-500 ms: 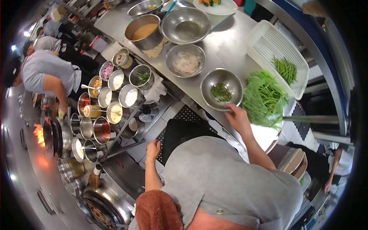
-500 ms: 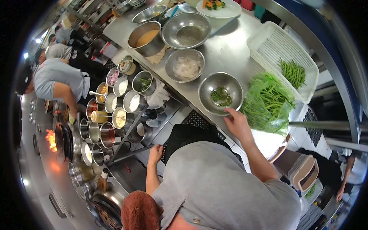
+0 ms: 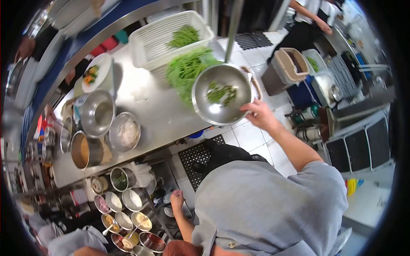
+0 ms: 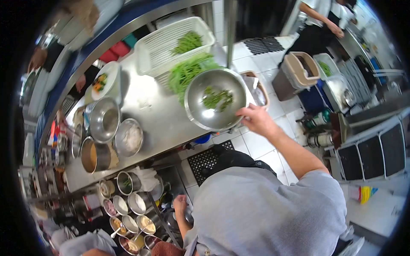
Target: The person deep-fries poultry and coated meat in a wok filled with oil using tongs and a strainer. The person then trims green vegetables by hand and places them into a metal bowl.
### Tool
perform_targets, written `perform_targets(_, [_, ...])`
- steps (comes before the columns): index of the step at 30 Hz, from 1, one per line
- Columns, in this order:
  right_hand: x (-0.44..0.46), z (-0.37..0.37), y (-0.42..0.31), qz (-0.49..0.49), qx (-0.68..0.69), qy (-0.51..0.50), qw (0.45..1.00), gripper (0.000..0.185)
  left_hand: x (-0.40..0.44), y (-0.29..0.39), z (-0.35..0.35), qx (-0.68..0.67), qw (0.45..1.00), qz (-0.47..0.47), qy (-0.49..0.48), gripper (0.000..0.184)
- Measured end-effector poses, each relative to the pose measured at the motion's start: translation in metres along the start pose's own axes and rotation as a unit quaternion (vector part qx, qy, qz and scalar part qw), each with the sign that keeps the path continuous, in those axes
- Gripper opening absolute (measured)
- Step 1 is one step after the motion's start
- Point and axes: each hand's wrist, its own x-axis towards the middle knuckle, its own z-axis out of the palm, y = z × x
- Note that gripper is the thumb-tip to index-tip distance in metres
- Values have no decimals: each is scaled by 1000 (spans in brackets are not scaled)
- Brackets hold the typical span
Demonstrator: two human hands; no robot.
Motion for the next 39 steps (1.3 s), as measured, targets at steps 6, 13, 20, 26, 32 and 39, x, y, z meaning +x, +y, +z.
perform_targets(6, [-74, -83, 69, 138, -132, 116, 975, 23, -21, 10, 2, 50, 998, 38, -20, 22])
perform_targets(13, [-131, -88, 191, 249, -137, 203, 937, 20, 17, -78, 57, 5, 998, 69, -1, 22])
perform_targets(20, [-131, -168, 356, 285, -52, 212, 933, 20, -13, 5, 106, -125, 990, -1, -66, 16])
perform_targets(26, [-51, -236, 548, 379, 241, 376, 811, 39, -96, 165, 179, 8, 998, -28, -47, 19])
perform_targets(32, [-2, -285, 666, 380, 433, 494, 651, 64, -124, 186, 190, -62, 977, -194, -57, 17])
perform_targets(39, [-14, -302, 731, 338, 583, 546, 498, 65, -147, 219, 195, -35, 985, -163, -44, 16])
